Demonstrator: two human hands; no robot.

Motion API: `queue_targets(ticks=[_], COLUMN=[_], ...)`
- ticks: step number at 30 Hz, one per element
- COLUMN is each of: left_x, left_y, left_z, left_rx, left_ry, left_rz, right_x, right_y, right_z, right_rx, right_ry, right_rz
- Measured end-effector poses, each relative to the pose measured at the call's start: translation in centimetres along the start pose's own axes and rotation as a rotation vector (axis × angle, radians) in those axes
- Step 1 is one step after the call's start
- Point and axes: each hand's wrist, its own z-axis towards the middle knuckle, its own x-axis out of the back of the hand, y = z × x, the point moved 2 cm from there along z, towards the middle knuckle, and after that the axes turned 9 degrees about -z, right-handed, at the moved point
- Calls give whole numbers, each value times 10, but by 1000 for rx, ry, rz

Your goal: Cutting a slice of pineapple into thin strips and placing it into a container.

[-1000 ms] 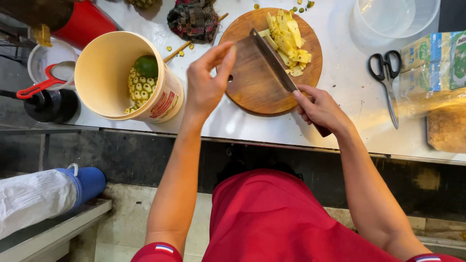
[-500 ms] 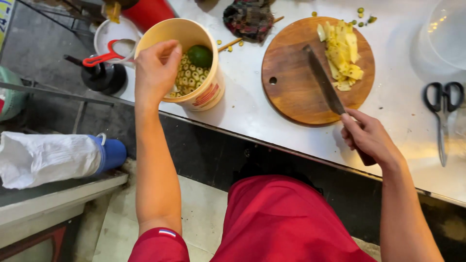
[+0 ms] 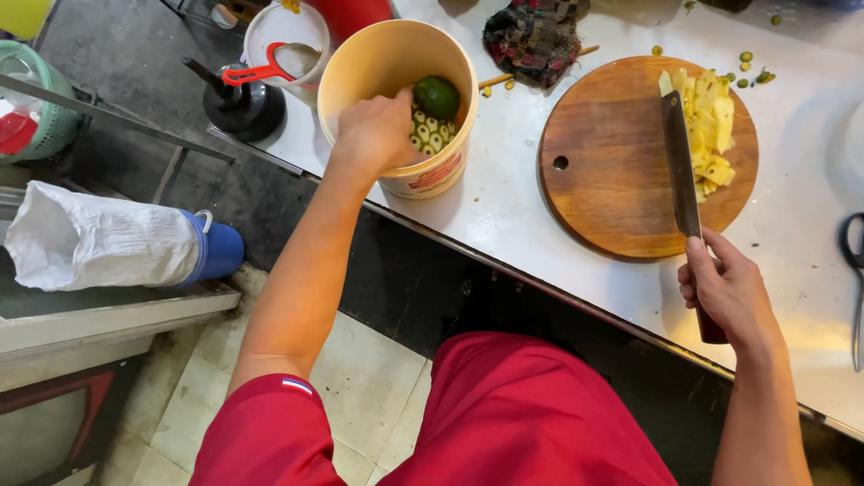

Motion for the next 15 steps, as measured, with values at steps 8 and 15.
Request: queue_targets(ticks=[8,15], left_x=[26,34], left_y=[-5,-41], left_z=[-10,-4], left_rx=[-91,-389], left_ry=[-96,78], left_rz=[44,-276], right_x=[-5,-23], right_y=[-6,-20], right_z=[-2,-1], right_rx=[-4,75], right_ry=[21,7], right_rz=[-57,-81])
